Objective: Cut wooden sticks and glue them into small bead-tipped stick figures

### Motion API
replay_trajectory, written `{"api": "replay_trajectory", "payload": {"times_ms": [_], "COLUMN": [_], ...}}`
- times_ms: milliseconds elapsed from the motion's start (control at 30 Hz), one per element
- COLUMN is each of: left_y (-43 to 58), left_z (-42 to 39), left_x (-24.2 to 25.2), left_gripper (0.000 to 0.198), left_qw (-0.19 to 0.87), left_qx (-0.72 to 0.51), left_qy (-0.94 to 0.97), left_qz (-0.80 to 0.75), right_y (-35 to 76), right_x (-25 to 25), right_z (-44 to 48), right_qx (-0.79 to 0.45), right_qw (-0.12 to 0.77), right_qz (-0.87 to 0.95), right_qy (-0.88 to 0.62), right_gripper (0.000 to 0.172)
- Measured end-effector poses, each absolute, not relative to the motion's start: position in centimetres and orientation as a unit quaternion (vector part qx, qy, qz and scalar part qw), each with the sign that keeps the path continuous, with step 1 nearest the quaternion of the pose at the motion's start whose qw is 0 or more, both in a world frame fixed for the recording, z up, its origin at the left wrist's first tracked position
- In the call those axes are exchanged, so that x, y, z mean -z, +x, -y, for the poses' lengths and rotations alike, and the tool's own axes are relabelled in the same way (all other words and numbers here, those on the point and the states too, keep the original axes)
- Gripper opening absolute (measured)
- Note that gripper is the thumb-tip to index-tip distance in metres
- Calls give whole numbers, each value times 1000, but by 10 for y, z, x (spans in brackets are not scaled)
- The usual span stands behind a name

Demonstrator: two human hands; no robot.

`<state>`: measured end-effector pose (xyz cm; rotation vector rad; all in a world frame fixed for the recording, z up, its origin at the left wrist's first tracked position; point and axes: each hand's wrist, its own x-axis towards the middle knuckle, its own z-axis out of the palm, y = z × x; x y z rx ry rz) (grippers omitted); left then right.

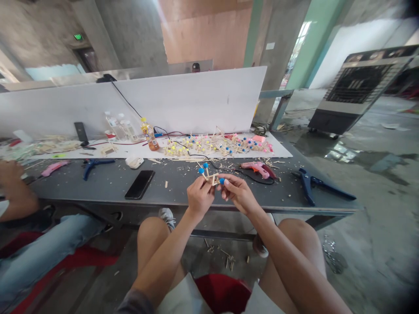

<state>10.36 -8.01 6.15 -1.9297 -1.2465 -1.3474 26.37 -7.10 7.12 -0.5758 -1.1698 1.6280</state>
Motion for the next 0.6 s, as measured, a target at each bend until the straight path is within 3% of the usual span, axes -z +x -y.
{"api": "replay_trajectory", "payload": {"times_ms": [367,600], "left_y": [104,104], "left_z": [80,83], "left_x": [-61,-63], "left_gripper": [14,12], "left_qw": [239,303], "left_qx": [503,489], "left_qy": [-704,-690], "left_qz": [440,438], "right_y": [260,255], "right_x": [-74,-68], "right_z": [73,73], "right_qx": [-683,-591], "right_qw": [498,552], "right_qz": [474,528], "right_qy": [-246,-257], "right_gripper": [38,34]}}
